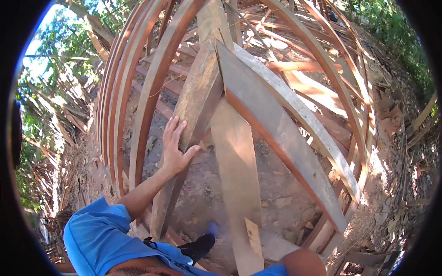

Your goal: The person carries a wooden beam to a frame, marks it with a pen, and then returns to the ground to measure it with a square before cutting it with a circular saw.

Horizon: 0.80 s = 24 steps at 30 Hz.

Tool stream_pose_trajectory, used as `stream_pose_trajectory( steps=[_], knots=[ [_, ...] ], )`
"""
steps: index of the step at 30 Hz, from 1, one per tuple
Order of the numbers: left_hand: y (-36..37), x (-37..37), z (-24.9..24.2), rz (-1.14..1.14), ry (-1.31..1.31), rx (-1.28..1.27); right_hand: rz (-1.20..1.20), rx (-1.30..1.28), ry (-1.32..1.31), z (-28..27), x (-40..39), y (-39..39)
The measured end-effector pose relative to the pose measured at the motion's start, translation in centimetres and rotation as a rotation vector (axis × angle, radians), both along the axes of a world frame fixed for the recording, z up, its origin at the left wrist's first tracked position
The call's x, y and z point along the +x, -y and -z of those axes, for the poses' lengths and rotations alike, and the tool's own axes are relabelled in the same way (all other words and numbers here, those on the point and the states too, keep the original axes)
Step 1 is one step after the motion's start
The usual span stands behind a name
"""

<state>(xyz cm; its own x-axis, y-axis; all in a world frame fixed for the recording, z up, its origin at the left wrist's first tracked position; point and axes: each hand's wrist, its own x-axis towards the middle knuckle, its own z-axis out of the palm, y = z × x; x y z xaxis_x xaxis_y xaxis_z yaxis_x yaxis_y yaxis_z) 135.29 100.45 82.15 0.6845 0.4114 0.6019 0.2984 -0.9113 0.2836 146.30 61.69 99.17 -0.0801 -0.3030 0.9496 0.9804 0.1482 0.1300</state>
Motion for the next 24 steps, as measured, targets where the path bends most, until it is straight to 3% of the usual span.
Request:
stream_pose_trajectory(
  steps=[1, 2, 5, 6, 7, 8, 10, 13, 17, 24],
  knots=[
    [0.1, -0.1, 0.0, 0.003, 0.001, -0.016, 0.061, -0.196, -0.056, 0.6, 2.0, 0.7],
    [0.0, -0.1, -0.1, 0.003, -0.002, -0.018, 0.303, -0.426, -0.2, 1.7, 4.6, 1.7],
    [0.2, -0.1, -0.2, -0.002, -0.007, -0.027, -0.084, -0.452, -0.705, 2.3, 8.4, -10.0],
    [0.3, -0.1, -0.3, -0.005, -0.015, -0.028, -0.289, -0.475, -0.992, 1.6, 8.9, -13.5],
    [0.3, -0.1, -0.5, -0.006, -0.027, -0.025, -0.521, -0.63, -0.905, 2.5, 11.8, -15.7],
    [0.3, -0.1, -0.5, -0.011, -0.031, -0.03, -0.471, -0.716, -0.871, 3.2, 13.4, -18.5],
    [0.3, -0.1, -0.6, -0.019, -0.036, -0.034, -0.704, -0.836, -0.872, 3.3, 14.7, -22.9],
    [0.2, -0.1, -0.8, -0.014, -0.039, -0.035, -0.838, -0.758, -0.811, 4.3, 15.8, -28.1],
    [0.1, 0.0, -0.7, -0.017, -0.04, -0.029, -0.614, -0.641, -0.678, 5.0, 15.7, -31.3],
    [0.0, 0.0, -0.8, -0.007, -0.03, -0.033, -0.464, -0.65, -0.647, 7.3, 16.1, -33.3]
  ],
)
